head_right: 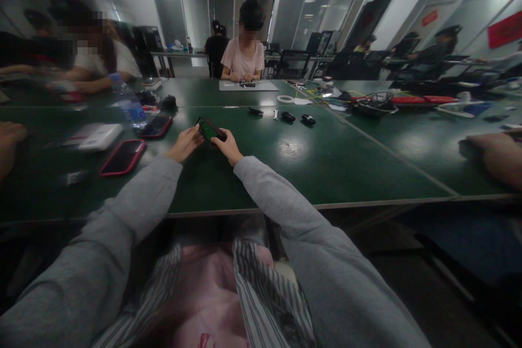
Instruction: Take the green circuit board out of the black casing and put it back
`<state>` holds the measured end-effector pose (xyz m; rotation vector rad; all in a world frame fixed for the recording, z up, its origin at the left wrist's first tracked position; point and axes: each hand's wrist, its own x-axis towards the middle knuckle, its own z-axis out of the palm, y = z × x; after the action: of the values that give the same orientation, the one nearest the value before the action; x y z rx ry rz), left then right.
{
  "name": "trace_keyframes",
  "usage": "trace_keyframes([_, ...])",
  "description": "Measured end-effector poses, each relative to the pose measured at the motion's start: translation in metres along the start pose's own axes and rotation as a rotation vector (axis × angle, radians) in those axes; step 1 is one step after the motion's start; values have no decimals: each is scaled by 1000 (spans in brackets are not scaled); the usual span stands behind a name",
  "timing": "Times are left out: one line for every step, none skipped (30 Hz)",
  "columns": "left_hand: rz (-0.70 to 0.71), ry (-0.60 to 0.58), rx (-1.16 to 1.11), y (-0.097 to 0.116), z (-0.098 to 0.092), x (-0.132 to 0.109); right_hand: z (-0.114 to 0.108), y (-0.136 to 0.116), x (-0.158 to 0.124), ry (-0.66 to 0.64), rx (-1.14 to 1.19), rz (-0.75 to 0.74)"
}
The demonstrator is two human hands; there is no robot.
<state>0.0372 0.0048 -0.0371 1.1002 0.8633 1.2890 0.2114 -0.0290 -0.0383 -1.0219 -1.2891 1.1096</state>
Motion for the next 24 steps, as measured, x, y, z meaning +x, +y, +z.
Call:
trace_keyframes([-51,-27,-27,1,2,-2,0,1,-1,70,-89,-57])
trace_keyframes([-92,-41,-48,2,5,-4,0,2,-2,123,-175,-117])
trace_keyframes([-127,-48,-64,3,7,-6,0,2,-4,148,-249,-176])
trace_keyframes([-150,-53,-75,4,10,-7,1,2,-6,137,-309,-235])
trace_keyframes([-163,-57,-81,5,12,-8,2,2,-8,92,-360,-294])
trace_keyframes([-165,-59,-83,5,13,-8,4,2,-10,29,-407,-348])
trace_keyframes([-155,-63,-79,5,14,-8,6,2,-12,-36,-453,-397])
trace_keyframes([-137,-66,-72,5,14,-7,8,2,-13,-95,-496,-436])
trace_keyframes([-116,-67,-63,5,14,-6,11,2,-14,-141,-530,-464])
trace_keyframes([-98,-61,-55,4,13,-5,14,2,-15,-176,-552,-478])
trace_keyframes([-89,-55,-50,3,13,-4,16,2,-16,-200,-561,-482])
trace_keyframes([-91,-50,-48,3,12,-4,18,2,-16,-213,-557,-482])
trace_keyframes([-102,-46,-46,2,12,-3,19,2,-16,-219,-543,-478])
trace_keyframes([-116,-47,-45,2,11,-3,19,3,-16,-215,-523,-473])
trace_keyframes([-126,-53,-44,2,11,-4,19,3,-15,-209,-501,-467])
trace_keyframes([-131,-62,-46,2,11,-4,19,3,-15,-201,-478,-464])
trace_keyframes([-132,-75,-50,2,11,-5,18,3,-14,-196,-458,-462])
trace_keyframes([-130,-88,-57,2,12,-6,17,4,-14,-194,-443,-461])
trace_keyframes([-129,-103,-64,2,12,-6,16,4,-13,-197,-433,-461])
trace_keyframes([-129,-116,-69,3,12,-7,16,3,-13,-202,-429,-460])
trace_keyframes([-129,-127,-68,3,12,-7,15,3,-14,-205,-429,-458])
trace_keyframes([-127,-136,-64,3,11,-7,15,2,-14,-206,-432,-457])
trace_keyframes([-124,-142,-58,3,11,-7,15,2,-15,-203,-434,-459])
trace_keyframes([-123,-145,-54,3,11,-6,15,1,-16,-195,-436,-464])
